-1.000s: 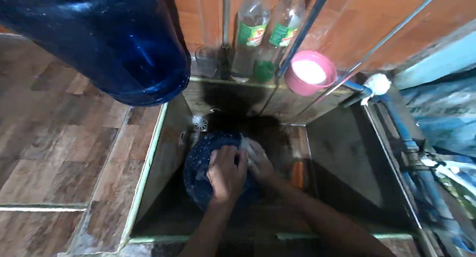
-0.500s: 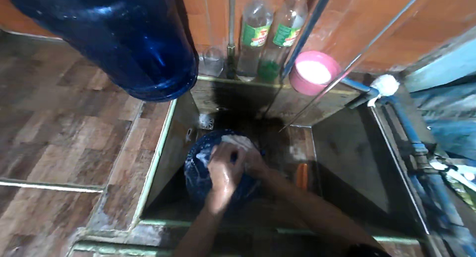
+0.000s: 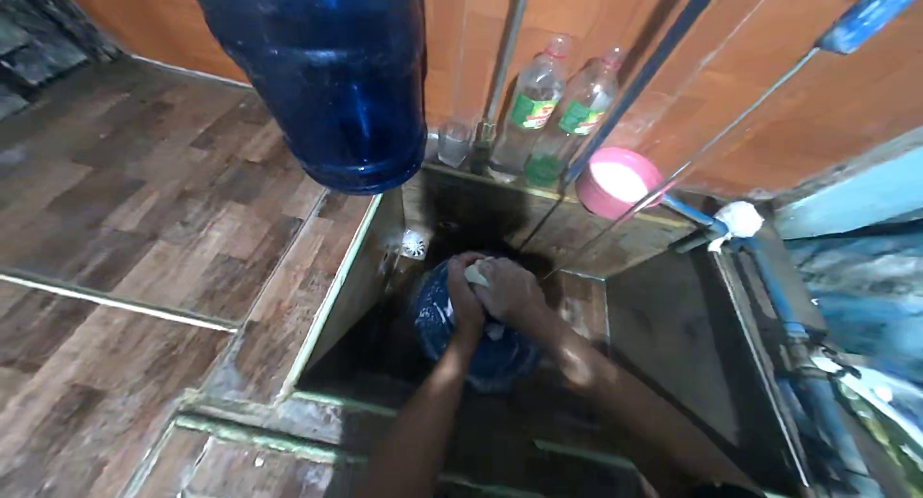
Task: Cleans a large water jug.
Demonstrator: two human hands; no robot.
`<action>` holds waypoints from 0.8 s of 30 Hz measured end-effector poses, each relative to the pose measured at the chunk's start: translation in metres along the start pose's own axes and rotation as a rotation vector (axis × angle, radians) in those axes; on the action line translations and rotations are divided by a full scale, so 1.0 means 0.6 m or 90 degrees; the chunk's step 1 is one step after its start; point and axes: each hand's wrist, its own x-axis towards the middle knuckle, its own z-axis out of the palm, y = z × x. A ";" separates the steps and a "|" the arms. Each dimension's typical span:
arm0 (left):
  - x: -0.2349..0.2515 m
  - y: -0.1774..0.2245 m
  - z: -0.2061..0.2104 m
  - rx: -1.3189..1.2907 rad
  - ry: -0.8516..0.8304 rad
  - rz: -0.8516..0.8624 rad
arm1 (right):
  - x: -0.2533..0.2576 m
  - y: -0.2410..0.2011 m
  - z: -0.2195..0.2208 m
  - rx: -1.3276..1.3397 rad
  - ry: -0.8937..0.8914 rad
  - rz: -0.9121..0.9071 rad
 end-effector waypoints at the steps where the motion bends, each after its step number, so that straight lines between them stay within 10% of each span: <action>1: -0.012 -0.007 0.001 0.017 0.022 -0.015 | -0.016 0.014 0.021 -0.048 0.109 -0.085; 4: -0.072 0.005 0.019 0.149 0.018 0.003 | -0.033 0.067 0.050 -0.028 0.326 -0.244; 14: -0.134 -0.018 -0.016 0.437 -0.290 0.102 | -0.117 0.119 0.069 0.300 0.367 -0.232; 19: -0.147 -0.014 0.053 0.053 -0.118 -0.102 | -0.126 0.118 0.097 0.152 0.532 -0.284; 24: -0.042 0.030 0.010 0.313 -0.353 -0.070 | -0.185 0.128 0.020 0.406 0.531 -0.075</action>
